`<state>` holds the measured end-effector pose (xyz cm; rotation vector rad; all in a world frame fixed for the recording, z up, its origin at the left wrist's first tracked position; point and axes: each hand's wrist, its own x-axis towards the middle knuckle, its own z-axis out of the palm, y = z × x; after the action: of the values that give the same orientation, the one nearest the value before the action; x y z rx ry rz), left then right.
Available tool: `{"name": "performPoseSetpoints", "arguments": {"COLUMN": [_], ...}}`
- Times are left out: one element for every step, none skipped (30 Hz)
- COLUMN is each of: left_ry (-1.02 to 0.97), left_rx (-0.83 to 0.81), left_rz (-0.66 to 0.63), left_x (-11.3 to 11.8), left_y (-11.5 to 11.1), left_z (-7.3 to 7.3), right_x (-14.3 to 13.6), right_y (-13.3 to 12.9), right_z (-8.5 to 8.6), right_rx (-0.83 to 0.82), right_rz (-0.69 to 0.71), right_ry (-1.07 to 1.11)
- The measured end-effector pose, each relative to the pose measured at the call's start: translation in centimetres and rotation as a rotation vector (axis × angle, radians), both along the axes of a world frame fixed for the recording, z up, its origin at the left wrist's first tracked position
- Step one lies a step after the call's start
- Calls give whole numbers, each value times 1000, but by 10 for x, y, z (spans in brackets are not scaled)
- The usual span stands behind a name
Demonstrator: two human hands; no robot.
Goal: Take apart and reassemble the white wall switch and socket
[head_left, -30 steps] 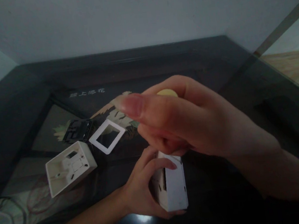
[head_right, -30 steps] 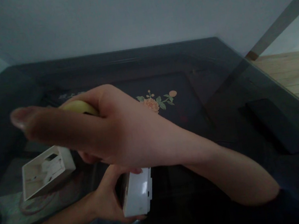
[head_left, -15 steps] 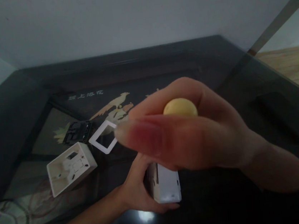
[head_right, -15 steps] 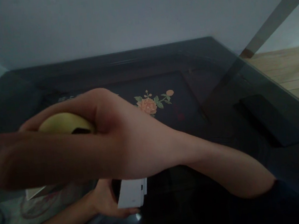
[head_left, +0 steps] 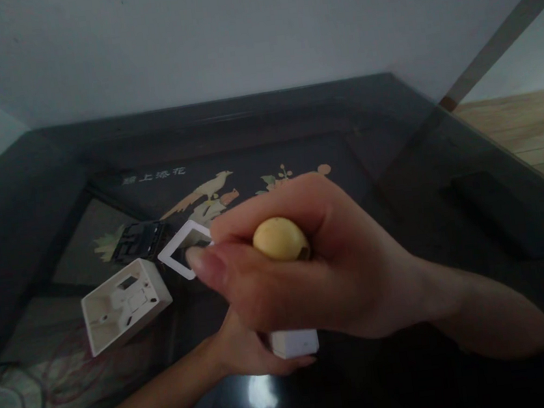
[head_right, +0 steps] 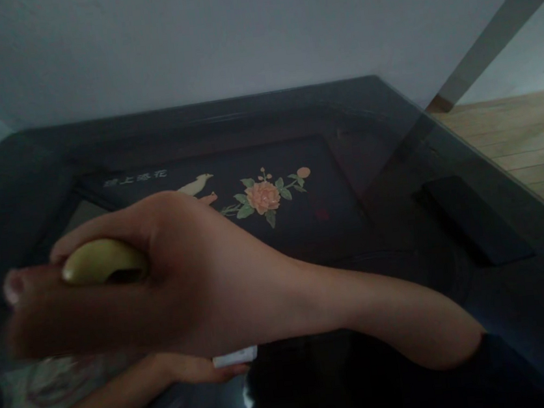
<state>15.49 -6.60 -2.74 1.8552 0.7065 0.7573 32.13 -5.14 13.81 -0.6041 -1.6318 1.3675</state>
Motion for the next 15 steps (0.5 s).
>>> {"name": "performPoseSetpoints", "arguments": {"left_ry": [-7,-22,-43,-68,-91,-111,-123,-129,-129,-123,-109,-91,-71,-51,-31], "left_rx": [29,67,111,151,181,205,223,237,249,260,268,274,278,281,284], "left_rz": [21,27,30,40,47,50,49,49,50,50,49,51,56,63,70], "left_x": [1,2,2,3,4,4,5,5,6,6,6,7,8,8,9], "left_y": [0,1,2,2,3,3,3,3,3,2,2,1,1,0,0], "left_z": [2,4,7,9,11,12,13,14,15,15,16,16,17,17,17], "right_x": [0,-1,-1,0,0,1,2,3,4,4,5,5,5,5,5], "right_y": [0,1,1,1,1,1,1,0,0,-1,-1,-2,-2,-2,-2], "right_z": [1,2,4,5,6,6,7,7,7,6,6,5,4,4,3], "right_rx": [24,38,34,23,13,5,3,4,12,25,34,48,63,74,86], "right_rz": [-74,-128,-161,-187,-215,-242,-267,-284,-291,-288,-282,-279,-277,-269,-249], "right_ry": [-11,-21,-33,-41,-44,-44,-41,-41,-40,-38,-39,-35,-29,-29,-31]}}
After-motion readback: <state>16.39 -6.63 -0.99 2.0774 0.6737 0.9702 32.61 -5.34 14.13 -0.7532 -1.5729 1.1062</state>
